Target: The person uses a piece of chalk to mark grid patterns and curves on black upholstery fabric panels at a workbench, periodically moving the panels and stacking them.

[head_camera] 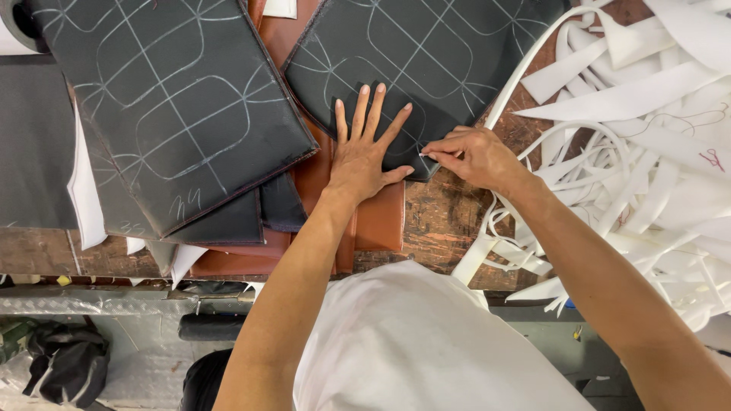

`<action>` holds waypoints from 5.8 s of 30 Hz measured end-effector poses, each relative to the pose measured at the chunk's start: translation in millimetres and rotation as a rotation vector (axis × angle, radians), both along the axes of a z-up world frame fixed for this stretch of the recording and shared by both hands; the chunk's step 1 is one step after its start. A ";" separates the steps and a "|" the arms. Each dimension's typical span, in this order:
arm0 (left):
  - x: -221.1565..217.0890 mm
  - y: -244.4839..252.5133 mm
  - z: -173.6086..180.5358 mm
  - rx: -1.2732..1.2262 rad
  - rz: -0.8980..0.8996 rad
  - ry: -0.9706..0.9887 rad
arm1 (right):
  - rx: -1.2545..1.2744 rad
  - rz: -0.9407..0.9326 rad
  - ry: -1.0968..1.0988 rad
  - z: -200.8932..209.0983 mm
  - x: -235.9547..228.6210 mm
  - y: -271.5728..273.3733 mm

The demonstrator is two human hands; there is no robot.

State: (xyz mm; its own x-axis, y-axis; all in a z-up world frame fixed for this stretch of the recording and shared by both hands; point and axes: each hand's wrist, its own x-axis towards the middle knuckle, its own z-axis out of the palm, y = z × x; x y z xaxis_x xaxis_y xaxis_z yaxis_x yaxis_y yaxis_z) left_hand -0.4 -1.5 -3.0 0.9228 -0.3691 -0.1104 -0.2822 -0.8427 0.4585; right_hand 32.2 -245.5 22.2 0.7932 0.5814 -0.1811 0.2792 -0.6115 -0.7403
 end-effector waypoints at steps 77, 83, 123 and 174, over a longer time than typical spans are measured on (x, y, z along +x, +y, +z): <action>-64.9 -40.2 3.1 -0.032 -0.044 0.009 | 0.164 -0.925 -0.146 -10.0 -73.8 24.0; -65.7 -40.9 1.3 -0.016 -0.054 0.003 | 0.184 -1.009 -0.204 -14.9 -73.4 27.5; -64.5 -43.7 0.2 0.187 -0.084 -0.025 | 0.231 -0.636 -0.062 -1.6 -26.6 -16.2; -72.5 -42.5 -9.7 0.179 -0.068 -0.083 | -0.113 -0.078 0.161 7.7 -2.1 -69.2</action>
State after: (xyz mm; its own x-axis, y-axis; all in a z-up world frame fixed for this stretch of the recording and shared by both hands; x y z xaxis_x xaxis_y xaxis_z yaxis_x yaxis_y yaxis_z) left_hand -72.9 -43.9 -12.7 0.9051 -0.4122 -0.1046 -0.3716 -0.8863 0.2765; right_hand 30.2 -314.7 29.8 0.7905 0.4881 -0.3700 0.1109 -0.7082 -0.6973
